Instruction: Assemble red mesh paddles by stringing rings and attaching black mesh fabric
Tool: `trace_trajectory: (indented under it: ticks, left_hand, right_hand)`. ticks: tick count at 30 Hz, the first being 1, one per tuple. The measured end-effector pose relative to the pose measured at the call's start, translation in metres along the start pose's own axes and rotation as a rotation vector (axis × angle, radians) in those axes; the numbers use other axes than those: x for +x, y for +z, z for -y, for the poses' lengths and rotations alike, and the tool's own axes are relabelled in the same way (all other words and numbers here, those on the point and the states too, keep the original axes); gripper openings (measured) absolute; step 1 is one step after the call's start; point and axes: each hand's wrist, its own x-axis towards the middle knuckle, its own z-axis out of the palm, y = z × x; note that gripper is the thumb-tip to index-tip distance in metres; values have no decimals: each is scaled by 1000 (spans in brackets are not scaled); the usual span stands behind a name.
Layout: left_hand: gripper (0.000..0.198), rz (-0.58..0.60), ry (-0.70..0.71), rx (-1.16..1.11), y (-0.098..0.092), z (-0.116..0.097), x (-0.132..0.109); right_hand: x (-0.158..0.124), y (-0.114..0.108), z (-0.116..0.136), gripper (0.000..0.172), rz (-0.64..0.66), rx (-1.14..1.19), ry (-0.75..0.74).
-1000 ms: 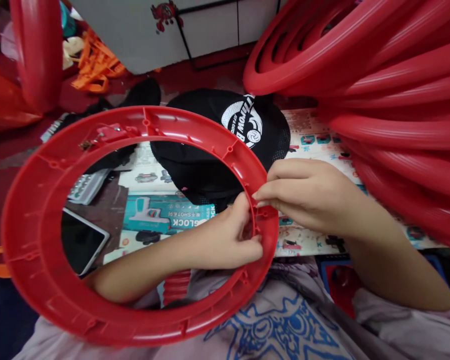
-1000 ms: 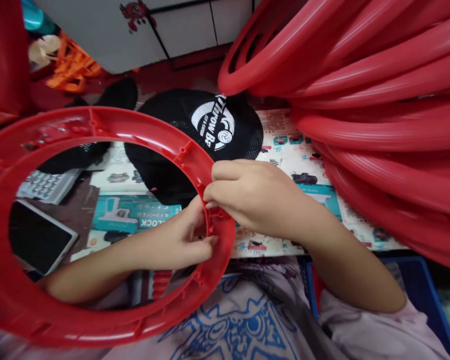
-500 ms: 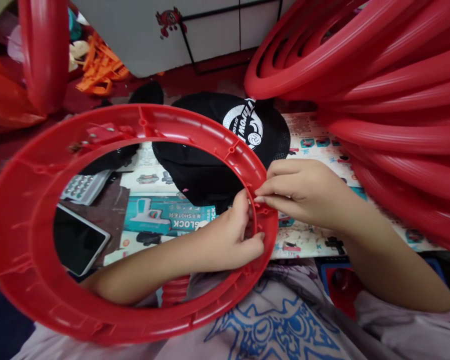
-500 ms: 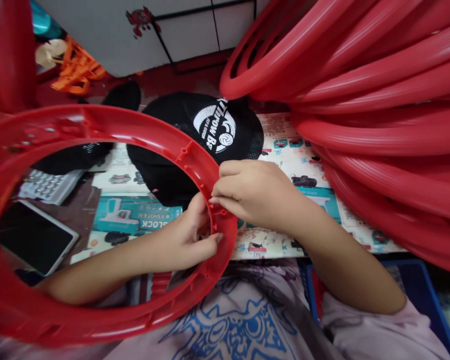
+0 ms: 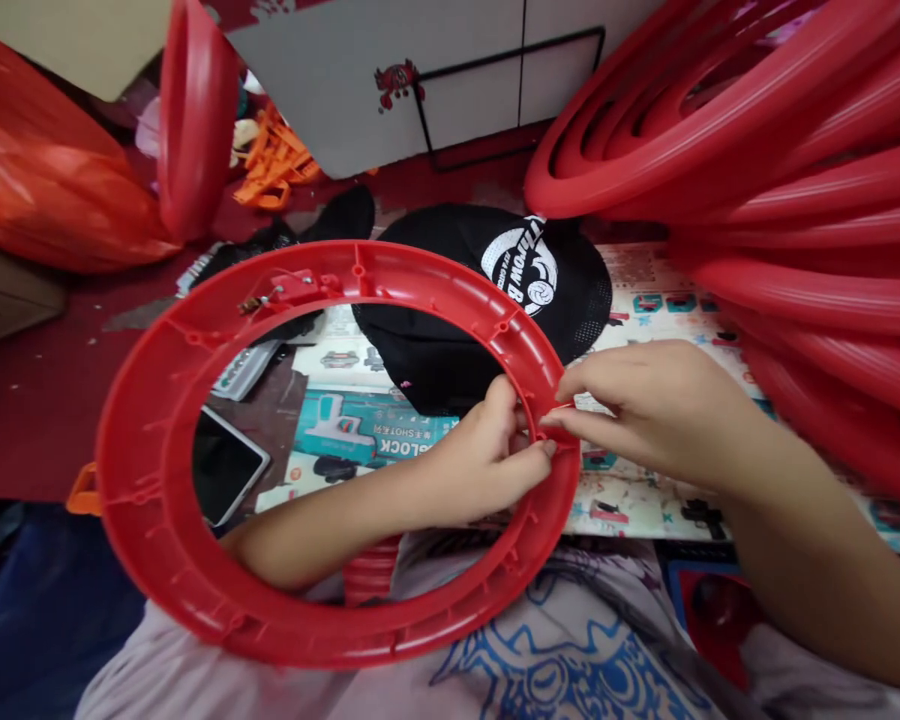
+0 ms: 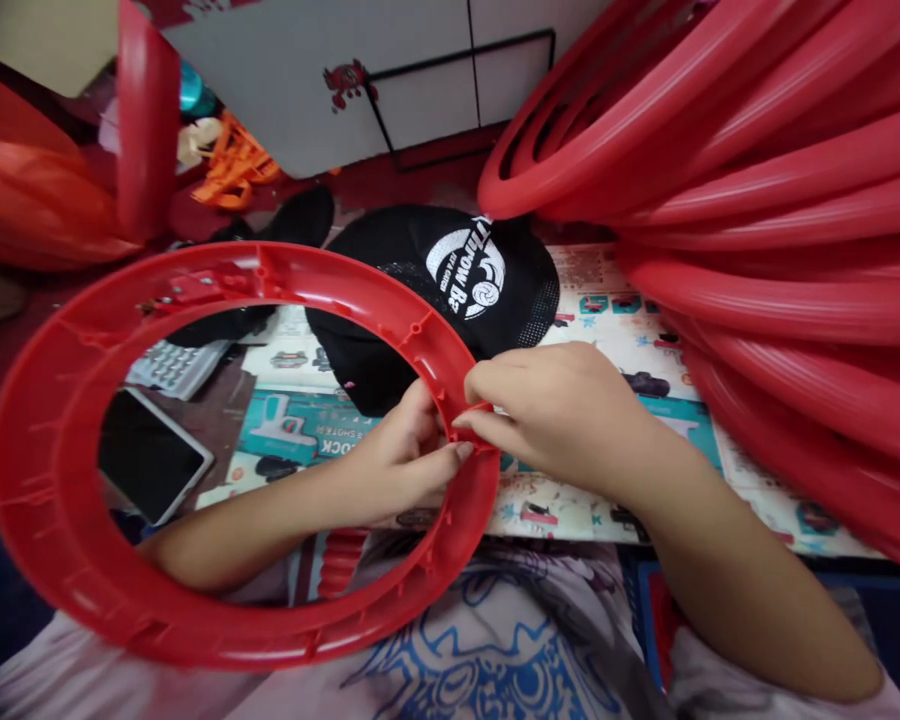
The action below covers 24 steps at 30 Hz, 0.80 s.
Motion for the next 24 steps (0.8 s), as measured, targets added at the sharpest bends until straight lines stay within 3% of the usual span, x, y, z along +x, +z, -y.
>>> trace_trajectory:
  ticks: [4,10,20,24]
  left_hand:
    - [36,71,45,214,-8,-7,-3]
    - [40,208,2,284,-11,-10,-5]
    - [43,278,-12,340,-11,-12,-5]
    - [51,287,-49,390,-10,-14,-6]
  right_hand:
    - [0,-4,1,19,-57,68,-128]
    - [4,-1,1,17,-205,100,-210]
    - [1,-3,0,14,-211,113,-242]
    - [2,-1,2,15,-135,160,-190]
